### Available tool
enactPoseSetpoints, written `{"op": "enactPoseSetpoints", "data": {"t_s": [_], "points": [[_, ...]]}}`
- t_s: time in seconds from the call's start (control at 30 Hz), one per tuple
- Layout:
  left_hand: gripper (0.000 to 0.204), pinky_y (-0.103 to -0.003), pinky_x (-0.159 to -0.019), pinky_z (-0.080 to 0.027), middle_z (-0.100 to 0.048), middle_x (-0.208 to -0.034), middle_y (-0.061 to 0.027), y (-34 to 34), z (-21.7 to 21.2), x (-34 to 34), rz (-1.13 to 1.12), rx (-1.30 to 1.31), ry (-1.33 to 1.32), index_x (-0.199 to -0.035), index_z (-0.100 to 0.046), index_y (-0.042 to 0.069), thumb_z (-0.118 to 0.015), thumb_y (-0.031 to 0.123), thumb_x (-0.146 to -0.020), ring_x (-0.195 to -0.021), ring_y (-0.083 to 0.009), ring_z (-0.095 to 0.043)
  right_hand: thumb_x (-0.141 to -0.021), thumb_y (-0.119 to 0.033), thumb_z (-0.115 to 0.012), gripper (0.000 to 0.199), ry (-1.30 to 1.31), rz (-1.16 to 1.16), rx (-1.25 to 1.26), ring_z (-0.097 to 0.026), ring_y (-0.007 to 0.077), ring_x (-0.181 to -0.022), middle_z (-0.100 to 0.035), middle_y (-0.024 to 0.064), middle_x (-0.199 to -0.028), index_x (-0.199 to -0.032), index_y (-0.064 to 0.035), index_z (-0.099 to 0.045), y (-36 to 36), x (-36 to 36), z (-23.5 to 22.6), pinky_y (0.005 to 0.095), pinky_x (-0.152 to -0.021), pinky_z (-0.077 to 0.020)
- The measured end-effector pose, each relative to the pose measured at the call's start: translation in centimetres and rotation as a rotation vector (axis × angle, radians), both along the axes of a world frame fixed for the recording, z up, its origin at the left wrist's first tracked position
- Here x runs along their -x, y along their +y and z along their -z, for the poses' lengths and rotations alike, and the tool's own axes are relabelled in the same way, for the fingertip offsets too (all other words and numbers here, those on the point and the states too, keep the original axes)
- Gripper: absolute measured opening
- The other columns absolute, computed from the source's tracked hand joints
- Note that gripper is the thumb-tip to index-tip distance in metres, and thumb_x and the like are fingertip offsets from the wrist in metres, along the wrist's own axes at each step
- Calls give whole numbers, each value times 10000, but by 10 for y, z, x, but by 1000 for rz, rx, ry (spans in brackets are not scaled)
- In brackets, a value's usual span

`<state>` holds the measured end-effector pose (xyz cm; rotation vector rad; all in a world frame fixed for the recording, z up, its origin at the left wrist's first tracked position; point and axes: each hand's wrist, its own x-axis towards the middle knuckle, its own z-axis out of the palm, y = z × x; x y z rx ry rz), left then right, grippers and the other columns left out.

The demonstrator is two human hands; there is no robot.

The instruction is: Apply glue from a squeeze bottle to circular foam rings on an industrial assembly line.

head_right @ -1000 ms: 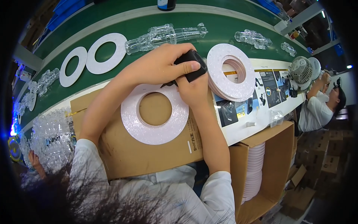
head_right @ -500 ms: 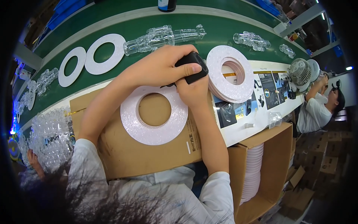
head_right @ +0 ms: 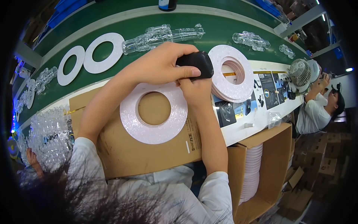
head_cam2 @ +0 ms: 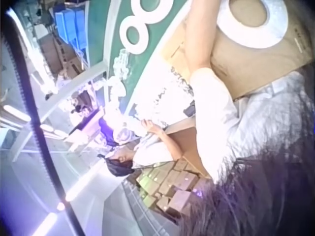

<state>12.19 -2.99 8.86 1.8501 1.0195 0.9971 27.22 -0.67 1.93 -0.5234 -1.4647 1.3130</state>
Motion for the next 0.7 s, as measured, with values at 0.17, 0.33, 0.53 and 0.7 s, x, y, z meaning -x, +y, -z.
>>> {"op": "enactPoseSetpoints", "data": {"t_s": [0.17, 0.33, 0.53, 0.7], "points": [[282, -280, -580, -552, -698, -794, -108, 3, 7, -1, -32, -24, 5, -1057, -642, -18, -731, 201, -904, -606, -144, -683, -791, 62, -578, 171, -34, -28, -14, -558, 86, -584, -580, 47, -758, -945, 0, -537, 2, -1, -2, 224, -482, -440], [286, -269, -546, -542, -691, -776, -101, 5, 14, -5, -80, -49, -12, -1031, -648, -25, -748, 207, -898, -574, -136, -668, -796, 79, -561, 174, -10, -58, -35, -555, 89, -580, -577, 50, -777, -951, 4, -533, 6, -3, 2, 224, -480, -439], [262, -266, -527, -532, -690, -770, -100, 5, 13, -4, -88, 65, -36, -1002, -653, -30, -750, 189, -894, -544, -143, -657, -844, 47, -556, 194, -46, -78, 4, -600, 137, -590, -612, 93, -818, -1032, 15, -521, 9, -6, 10, 253, -496, -490], [244, -263, -526, -532, -683, -727, -96, 5, 14, -3, -90, 84, -11, -983, -658, -28, -741, 184, -896, -541, -141, -665, -817, 59, -562, 138, -42, -55, 42, -588, 108, -579, -601, 67, -760, -946, 11, -559, 5, -4, 4, 234, -477, -475]]}}
